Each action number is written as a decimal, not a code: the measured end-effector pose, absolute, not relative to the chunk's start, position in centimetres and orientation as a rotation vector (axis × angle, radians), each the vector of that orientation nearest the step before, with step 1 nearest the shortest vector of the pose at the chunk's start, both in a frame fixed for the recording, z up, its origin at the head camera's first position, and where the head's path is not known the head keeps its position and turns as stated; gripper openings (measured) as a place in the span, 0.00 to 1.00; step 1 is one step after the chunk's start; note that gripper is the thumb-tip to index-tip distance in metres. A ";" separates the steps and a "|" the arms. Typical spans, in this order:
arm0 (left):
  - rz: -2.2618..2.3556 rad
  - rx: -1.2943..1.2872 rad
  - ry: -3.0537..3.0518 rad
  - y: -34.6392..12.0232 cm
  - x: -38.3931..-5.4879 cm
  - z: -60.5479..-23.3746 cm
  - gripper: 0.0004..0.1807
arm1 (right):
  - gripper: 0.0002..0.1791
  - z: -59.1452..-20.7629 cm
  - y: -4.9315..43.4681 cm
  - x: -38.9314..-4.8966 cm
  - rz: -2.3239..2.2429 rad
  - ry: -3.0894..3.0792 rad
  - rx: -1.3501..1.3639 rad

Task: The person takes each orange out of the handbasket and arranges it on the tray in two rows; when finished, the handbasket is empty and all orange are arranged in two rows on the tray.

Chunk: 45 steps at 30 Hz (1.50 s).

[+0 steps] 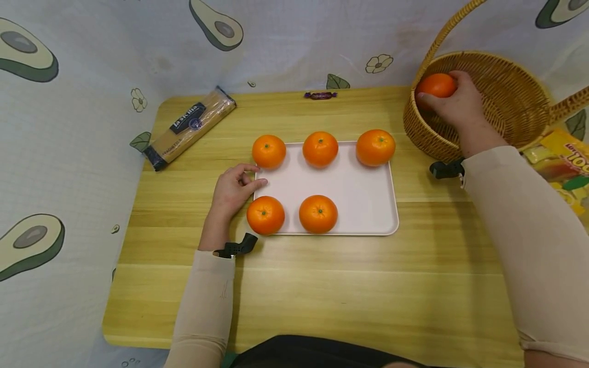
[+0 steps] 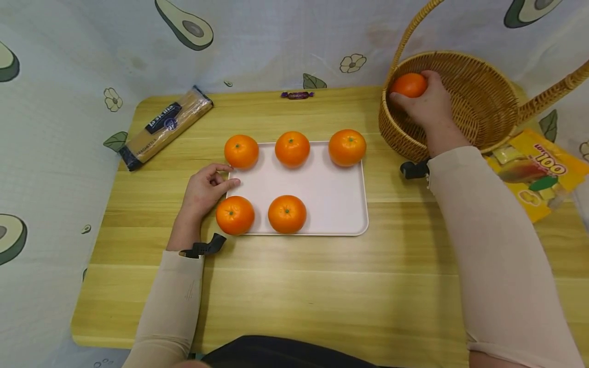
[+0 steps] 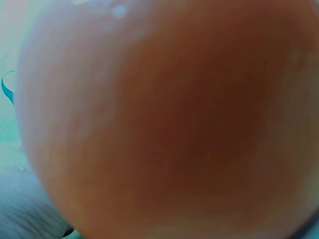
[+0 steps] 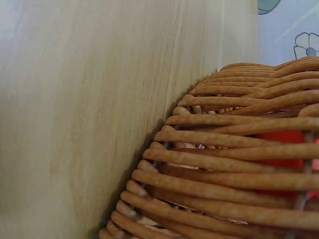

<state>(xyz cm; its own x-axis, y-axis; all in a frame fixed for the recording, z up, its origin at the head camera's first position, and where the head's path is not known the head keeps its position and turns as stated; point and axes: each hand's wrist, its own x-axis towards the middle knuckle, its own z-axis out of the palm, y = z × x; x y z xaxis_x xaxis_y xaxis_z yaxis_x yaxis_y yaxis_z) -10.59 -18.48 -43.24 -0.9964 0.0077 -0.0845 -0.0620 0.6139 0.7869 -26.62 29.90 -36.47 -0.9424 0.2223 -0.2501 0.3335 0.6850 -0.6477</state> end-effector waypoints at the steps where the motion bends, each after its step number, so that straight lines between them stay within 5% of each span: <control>1: 1.344 -0.046 2.752 -18.5 -10.6 -43.2 0.20 | 0.52 -36.5 29.9 -26.6 -1.104 2.746 0.456; 17: 1.338 -0.017 2.780 -18.5 -10.6 -43.2 0.20 | 0.46 -33.9 29.1 -24.8 -1.410 2.782 0.530; 28: 1.346 -0.004 2.779 -18.5 -10.5 -43.2 0.20 | 0.45 -32.2 28.2 -19.7 -1.527 2.843 0.430; 45: 1.354 -0.029 2.767 -18.4 -10.4 -43.0 0.20 | 0.48 -35.3 24.5 -11.1 -1.776 2.732 -0.401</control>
